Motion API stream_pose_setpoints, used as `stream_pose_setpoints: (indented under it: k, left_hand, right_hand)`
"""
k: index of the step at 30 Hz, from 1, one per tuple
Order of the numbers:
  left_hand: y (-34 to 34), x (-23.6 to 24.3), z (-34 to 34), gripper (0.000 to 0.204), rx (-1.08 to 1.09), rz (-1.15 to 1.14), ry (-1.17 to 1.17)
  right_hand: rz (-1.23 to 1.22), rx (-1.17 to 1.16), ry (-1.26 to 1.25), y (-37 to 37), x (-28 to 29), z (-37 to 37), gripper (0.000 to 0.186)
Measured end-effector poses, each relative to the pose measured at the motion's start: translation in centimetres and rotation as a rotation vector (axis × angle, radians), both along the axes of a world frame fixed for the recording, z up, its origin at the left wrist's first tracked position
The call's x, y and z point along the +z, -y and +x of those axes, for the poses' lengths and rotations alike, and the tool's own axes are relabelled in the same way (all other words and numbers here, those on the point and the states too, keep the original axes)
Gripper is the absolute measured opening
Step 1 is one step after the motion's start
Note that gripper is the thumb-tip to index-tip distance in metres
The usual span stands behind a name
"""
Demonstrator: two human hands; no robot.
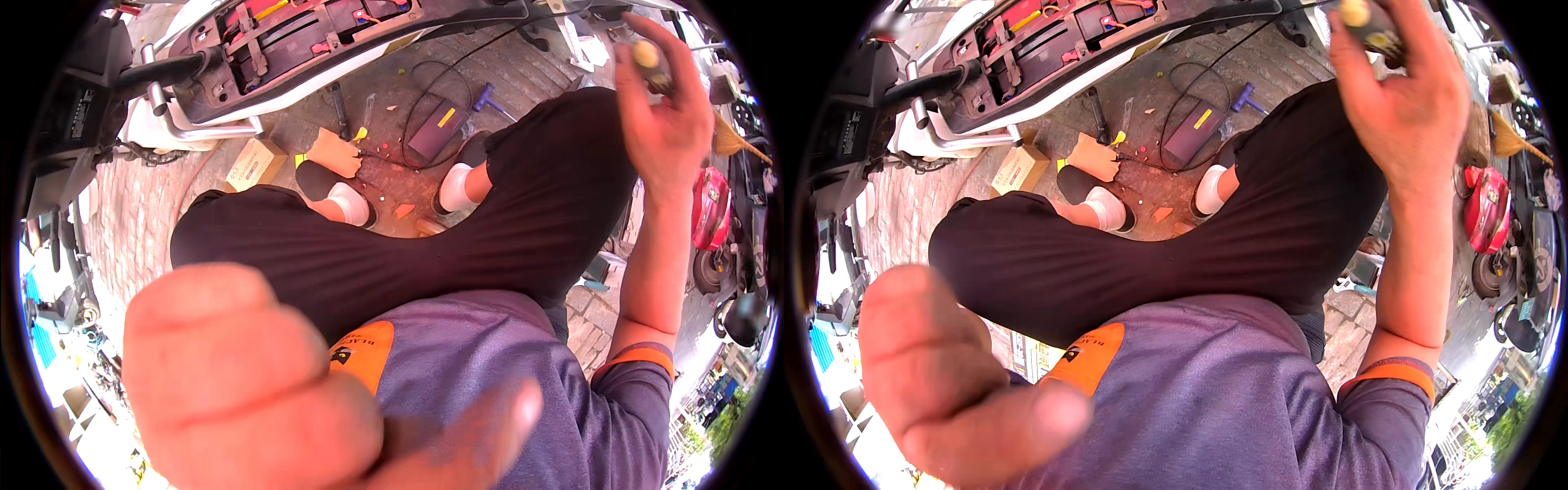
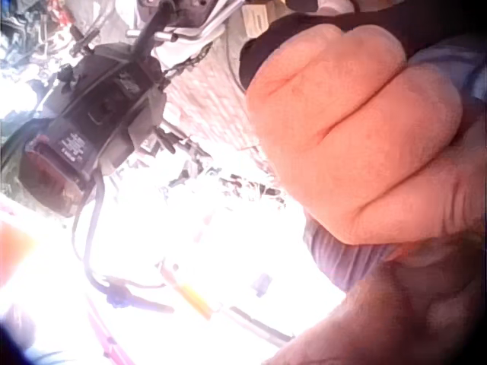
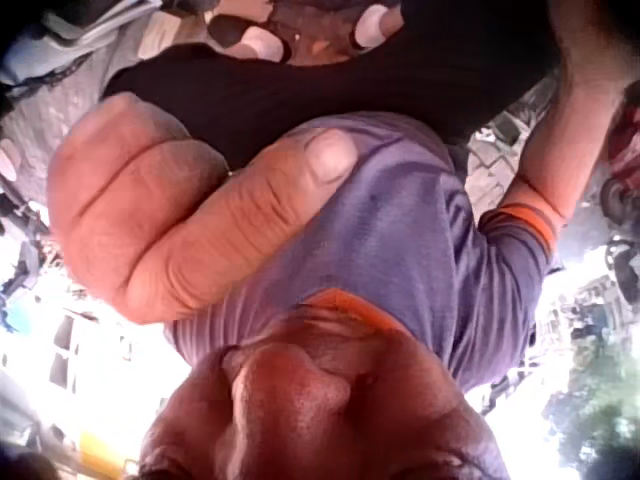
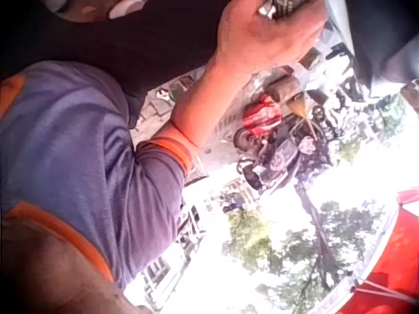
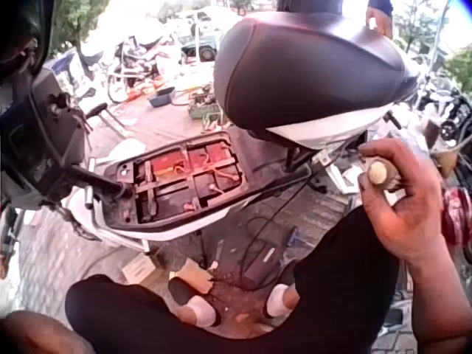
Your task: The person sits on the ground and uses a screwdriver to tighten the terminals on a scooter battery. They then connect the red and black wires to the battery terminals and secure the connections.
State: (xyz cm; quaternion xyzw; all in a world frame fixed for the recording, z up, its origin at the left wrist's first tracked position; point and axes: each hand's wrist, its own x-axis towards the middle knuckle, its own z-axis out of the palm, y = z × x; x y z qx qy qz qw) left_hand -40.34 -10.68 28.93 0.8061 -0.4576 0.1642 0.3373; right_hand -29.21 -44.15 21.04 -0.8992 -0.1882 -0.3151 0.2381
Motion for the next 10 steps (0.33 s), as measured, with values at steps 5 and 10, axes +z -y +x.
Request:
stream_pose_setpoints:
  k: [5,10]
  left_hand:
    - [-4.2,-5.6,5.3,0.029,0.267,0.405,-0.263]
    - [-10.7,-5.7,6.6,0.032,0.58,-0.3,-0.387]
  right_hand:
    - [0.405,-0.368,-0.088,9.5,-3.9,-1.1,0.027]
    - [0.384,-0.54,-0.663,19.2,-16.1,-2.9,0.036]
